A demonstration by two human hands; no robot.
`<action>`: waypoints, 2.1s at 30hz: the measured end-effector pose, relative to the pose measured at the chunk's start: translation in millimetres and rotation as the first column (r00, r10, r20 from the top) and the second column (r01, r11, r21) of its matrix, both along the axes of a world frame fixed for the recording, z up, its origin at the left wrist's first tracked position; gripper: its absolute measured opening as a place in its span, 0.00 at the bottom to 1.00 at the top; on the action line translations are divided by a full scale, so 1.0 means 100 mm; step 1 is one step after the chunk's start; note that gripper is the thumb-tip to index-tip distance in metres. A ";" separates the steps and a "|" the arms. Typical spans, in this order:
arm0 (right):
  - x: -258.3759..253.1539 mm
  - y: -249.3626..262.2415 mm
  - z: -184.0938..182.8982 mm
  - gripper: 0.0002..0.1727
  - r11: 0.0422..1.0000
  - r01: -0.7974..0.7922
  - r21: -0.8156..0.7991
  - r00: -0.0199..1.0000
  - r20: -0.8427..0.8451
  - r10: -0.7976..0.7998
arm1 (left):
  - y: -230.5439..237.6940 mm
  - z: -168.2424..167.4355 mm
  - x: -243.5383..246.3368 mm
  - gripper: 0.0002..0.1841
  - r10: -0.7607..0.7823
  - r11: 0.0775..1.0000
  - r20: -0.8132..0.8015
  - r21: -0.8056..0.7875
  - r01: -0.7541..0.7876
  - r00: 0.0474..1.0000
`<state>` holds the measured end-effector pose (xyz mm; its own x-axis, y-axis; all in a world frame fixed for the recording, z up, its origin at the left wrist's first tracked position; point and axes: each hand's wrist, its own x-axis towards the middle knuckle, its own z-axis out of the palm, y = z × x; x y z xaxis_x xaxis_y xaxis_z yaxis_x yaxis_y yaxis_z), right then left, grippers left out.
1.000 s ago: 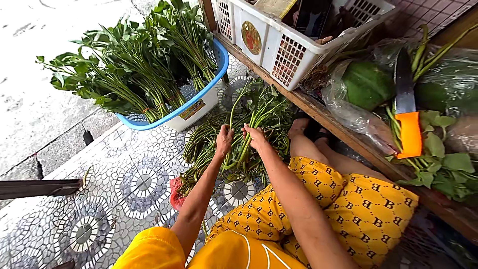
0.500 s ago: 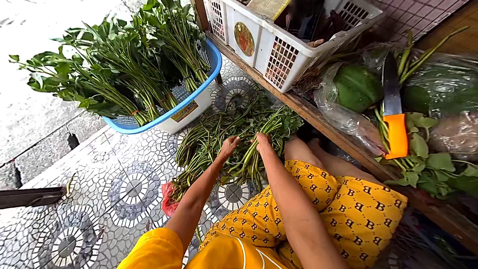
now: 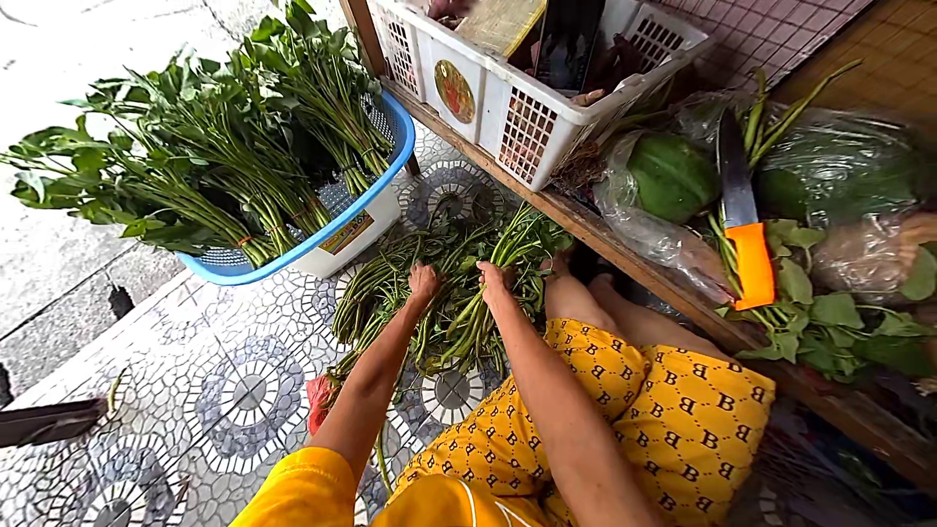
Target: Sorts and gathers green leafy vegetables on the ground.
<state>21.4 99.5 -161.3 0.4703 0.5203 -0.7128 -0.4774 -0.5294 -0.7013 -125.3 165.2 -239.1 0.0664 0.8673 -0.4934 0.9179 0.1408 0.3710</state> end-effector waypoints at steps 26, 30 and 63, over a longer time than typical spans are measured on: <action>-0.24 0.00 0.06 0.12 0.967 -0.072 0.245 0.937 -0.315 0.150 | -1.36 0.52 -0.44 0.18 0.277 0.892 0.832 -0.036 -0.450 0.482; -0.29 -0.02 0.04 0.12 0.960 -0.101 0.259 0.937 -0.299 0.179 | -1.33 0.54 -0.39 0.18 0.272 0.902 0.828 -0.041 -0.430 0.490; -0.08 -0.05 -0.07 0.21 0.994 0.000 0.108 0.982 -0.188 0.021 | -0.61 0.35 -0.59 0.19 0.154 0.954 0.538 0.137 -0.267 0.829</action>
